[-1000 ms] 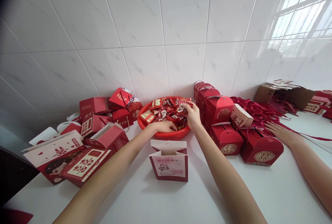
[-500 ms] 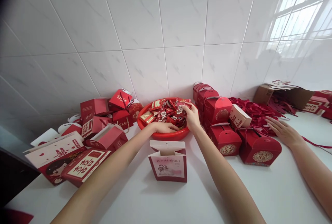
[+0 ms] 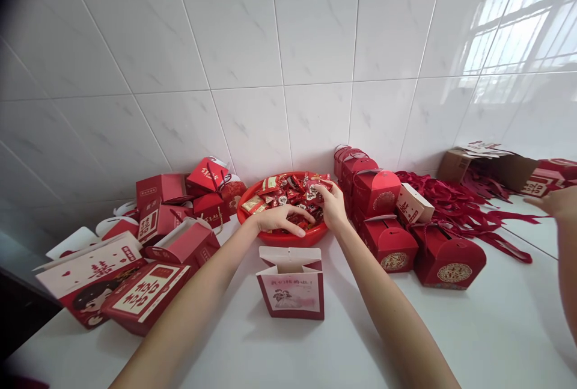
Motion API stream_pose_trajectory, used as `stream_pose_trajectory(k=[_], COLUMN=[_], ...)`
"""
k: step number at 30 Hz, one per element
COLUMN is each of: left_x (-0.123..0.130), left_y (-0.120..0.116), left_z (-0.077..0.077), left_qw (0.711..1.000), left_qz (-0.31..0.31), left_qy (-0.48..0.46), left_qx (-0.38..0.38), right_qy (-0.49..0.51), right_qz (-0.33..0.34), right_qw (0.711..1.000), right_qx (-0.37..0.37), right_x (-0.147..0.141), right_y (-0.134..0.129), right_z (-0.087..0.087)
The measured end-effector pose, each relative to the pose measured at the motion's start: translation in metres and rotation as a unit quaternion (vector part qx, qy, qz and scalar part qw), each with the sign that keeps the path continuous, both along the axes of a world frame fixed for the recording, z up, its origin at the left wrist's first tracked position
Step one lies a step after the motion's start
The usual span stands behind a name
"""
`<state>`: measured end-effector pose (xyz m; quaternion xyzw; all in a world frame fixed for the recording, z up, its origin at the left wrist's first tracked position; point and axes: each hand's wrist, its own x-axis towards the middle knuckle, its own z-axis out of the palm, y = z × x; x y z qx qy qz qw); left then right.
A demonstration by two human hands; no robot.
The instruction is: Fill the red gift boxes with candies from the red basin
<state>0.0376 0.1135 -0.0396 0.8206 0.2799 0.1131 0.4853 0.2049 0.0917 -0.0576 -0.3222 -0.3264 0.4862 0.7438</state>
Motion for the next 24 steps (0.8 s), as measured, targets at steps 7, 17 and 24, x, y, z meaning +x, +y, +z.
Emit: stream_pose_trajectory(k=[7, 17, 24], left_x=[0.005, 0.009, 0.008], left_y=[0.003, 0.012, 0.011], left_z=[-0.011, -0.017, -0.019], left_qw=[0.984, 0.944, 0.944], left_qz=[0.125, 0.259, 0.247], left_qy=[-0.107, -0.205, -0.190], left_qx=[-0.067, -0.025, -0.109], right_qy=[0.006, 0.013, -0.007], right_qz=[-0.020, -0.019, -0.008], right_qw=[1.000, 1.000, 1.000], right_qx=[0.001, 0.002, 0.012], right_x=[-0.001, 0.000, 0.000], right_y=[0.000, 0.000, 0.004], right_z=[-0.001, -0.001, -0.006])
